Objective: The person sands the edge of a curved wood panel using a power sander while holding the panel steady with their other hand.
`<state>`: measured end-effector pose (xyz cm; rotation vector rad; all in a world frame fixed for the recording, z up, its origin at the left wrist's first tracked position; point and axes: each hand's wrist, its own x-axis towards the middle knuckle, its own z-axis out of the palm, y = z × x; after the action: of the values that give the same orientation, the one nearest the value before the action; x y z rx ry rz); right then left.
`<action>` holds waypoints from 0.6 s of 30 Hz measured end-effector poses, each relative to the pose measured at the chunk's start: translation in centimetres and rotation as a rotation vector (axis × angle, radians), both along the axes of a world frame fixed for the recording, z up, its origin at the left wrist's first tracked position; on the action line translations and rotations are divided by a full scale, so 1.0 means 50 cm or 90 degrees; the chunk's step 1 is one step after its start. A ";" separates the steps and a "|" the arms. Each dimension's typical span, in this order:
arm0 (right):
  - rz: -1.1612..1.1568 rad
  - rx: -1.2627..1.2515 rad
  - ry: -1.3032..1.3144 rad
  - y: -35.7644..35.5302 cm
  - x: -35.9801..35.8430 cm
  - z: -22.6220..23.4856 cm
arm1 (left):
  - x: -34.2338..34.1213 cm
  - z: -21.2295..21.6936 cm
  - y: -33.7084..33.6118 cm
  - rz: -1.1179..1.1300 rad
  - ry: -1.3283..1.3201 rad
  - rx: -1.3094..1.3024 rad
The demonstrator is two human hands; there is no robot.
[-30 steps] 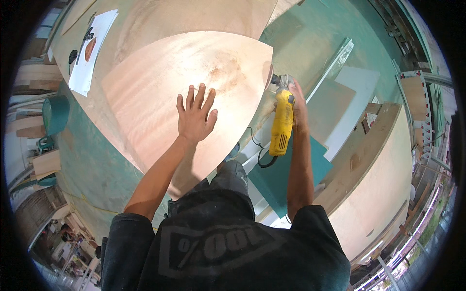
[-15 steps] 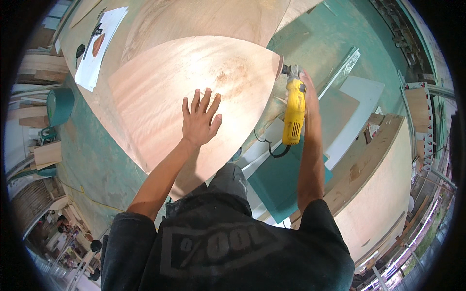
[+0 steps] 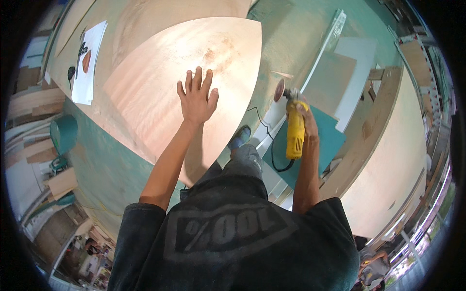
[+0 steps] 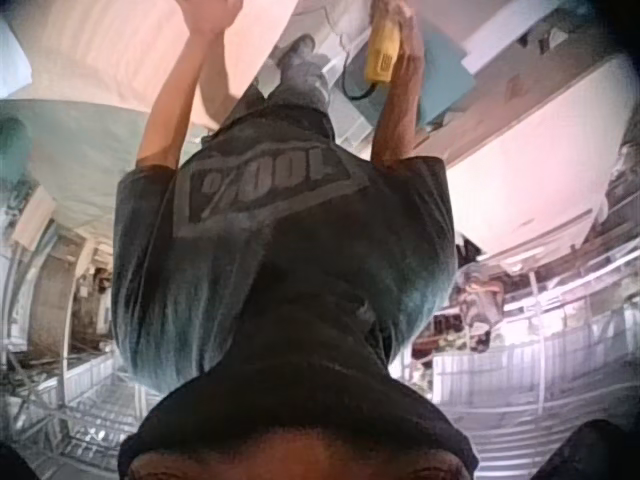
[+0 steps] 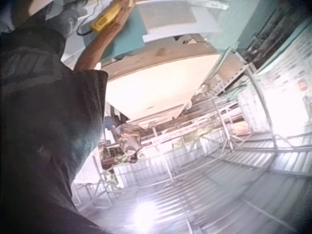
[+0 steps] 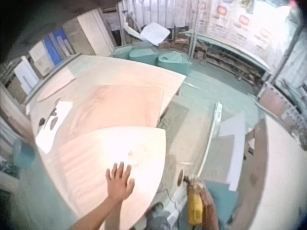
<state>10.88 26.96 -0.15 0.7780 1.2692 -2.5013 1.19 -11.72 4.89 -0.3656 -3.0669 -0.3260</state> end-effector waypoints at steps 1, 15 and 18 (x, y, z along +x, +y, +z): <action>-0.018 0.017 -0.030 -0.014 0.058 0.006 | 0.001 0.001 -0.002 0.003 0.001 0.001; -0.309 0.041 -0.203 -0.196 0.696 0.048 | 0.174 0.017 0.034 -0.310 -0.101 0.060; -0.425 0.013 -0.300 -0.250 0.804 0.027 | 0.117 -0.015 0.077 -0.294 -0.043 0.058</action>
<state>51.08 14.46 1.17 1.9174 0.9673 -2.4940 7.03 -7.86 4.14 -1.0801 -2.9818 -0.4952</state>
